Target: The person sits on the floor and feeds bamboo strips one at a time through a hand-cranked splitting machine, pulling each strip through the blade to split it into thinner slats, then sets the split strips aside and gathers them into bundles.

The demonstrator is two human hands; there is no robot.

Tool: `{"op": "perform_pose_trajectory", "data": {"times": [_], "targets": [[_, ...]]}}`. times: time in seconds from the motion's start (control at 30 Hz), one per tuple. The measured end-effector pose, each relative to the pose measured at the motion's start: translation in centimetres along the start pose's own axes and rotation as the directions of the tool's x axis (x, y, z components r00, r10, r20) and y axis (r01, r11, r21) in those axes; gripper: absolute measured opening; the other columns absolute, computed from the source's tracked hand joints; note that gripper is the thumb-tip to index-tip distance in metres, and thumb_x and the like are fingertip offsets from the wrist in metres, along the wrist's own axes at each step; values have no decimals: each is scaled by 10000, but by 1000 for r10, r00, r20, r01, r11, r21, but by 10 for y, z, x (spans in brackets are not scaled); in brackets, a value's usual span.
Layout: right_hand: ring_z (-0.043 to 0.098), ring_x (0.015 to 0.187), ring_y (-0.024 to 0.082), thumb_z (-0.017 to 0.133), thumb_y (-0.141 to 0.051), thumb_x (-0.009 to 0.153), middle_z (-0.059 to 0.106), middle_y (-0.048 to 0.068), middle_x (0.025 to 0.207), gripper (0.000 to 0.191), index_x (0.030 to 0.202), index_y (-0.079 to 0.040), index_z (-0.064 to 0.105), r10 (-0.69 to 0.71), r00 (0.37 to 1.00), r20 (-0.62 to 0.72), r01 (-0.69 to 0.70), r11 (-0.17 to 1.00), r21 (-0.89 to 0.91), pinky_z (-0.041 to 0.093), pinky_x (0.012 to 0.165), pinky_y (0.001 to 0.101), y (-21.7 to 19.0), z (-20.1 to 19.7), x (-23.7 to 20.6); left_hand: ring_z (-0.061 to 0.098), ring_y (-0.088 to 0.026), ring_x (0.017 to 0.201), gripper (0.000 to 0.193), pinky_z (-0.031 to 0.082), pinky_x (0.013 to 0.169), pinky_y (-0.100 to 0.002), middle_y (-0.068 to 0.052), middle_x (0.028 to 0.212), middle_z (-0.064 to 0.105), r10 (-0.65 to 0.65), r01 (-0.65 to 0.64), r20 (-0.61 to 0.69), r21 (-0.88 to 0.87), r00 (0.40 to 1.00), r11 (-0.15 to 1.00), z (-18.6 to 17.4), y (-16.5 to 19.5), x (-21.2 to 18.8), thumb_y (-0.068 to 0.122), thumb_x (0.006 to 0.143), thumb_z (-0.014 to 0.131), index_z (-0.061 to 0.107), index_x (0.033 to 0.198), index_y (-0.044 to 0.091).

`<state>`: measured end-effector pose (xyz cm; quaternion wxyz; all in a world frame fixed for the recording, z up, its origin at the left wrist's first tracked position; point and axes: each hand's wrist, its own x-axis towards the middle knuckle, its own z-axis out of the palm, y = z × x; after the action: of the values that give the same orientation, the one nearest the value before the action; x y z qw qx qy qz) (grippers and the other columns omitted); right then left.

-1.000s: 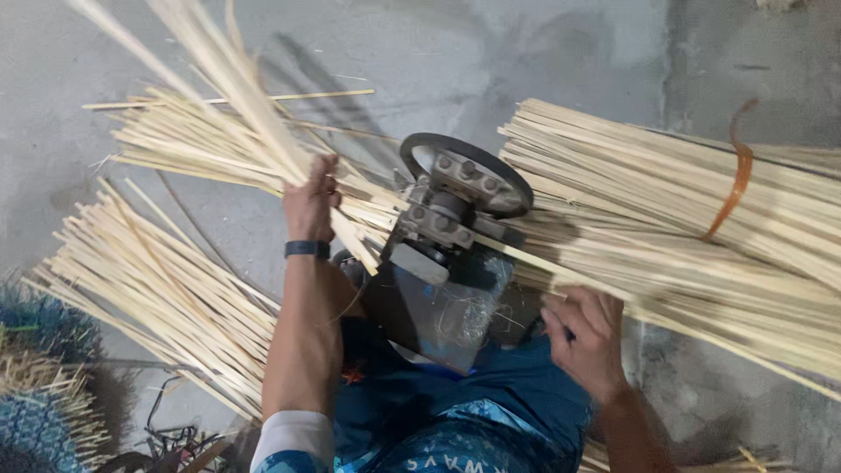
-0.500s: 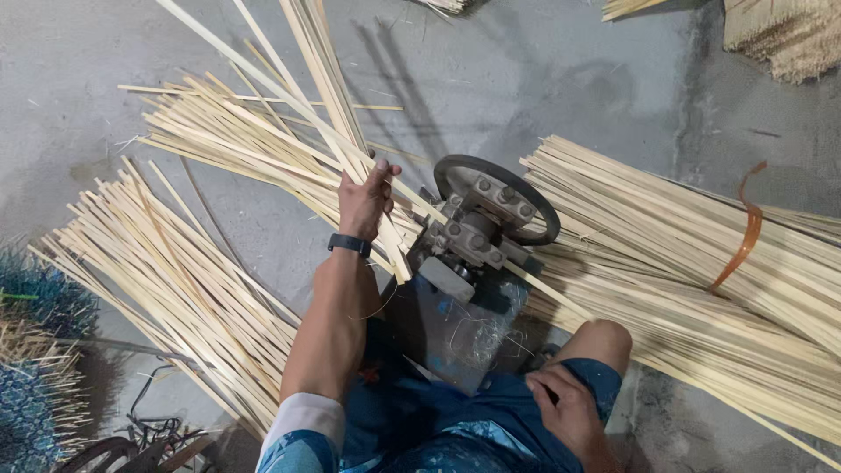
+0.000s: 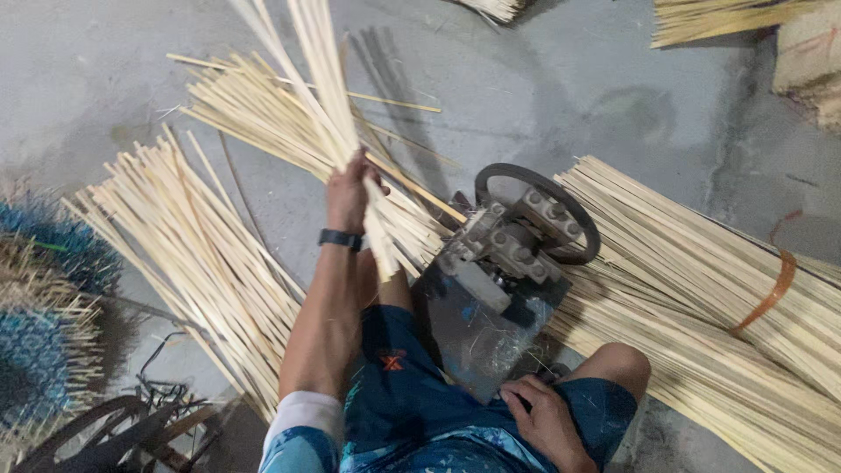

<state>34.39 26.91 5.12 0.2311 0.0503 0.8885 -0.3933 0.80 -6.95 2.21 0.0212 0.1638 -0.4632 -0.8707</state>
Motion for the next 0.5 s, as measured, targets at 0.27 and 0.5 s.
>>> {"op": "perform_pose_trajectory", "data": {"times": [0.27, 0.5], "targets": [[712, 957, 291, 697, -233, 915, 734, 88, 997, 213, 1055, -102, 791, 20, 993, 119, -5, 992, -123, 560, 863, 397, -45, 18, 21, 573, -149, 570, 308, 474, 459, -303, -28, 701, 575, 18, 32, -217, 227, 976, 973, -156, 68, -88, 385, 995, 617, 643, 1154, 123], [707, 933, 290, 670, -236, 925, 717, 104, 970, 212, 1052, -106, 779, 62, 976, 207, -27, 986, -166, 563, 849, 403, -47, 29, 21, 599, -241, 609, 345, 486, 493, -380, -115, 753, 610, 111, 221, -534, 519, 838, 826, -263, 54, -175, 396, 1037, 625, 555, 1046, 58]]}}
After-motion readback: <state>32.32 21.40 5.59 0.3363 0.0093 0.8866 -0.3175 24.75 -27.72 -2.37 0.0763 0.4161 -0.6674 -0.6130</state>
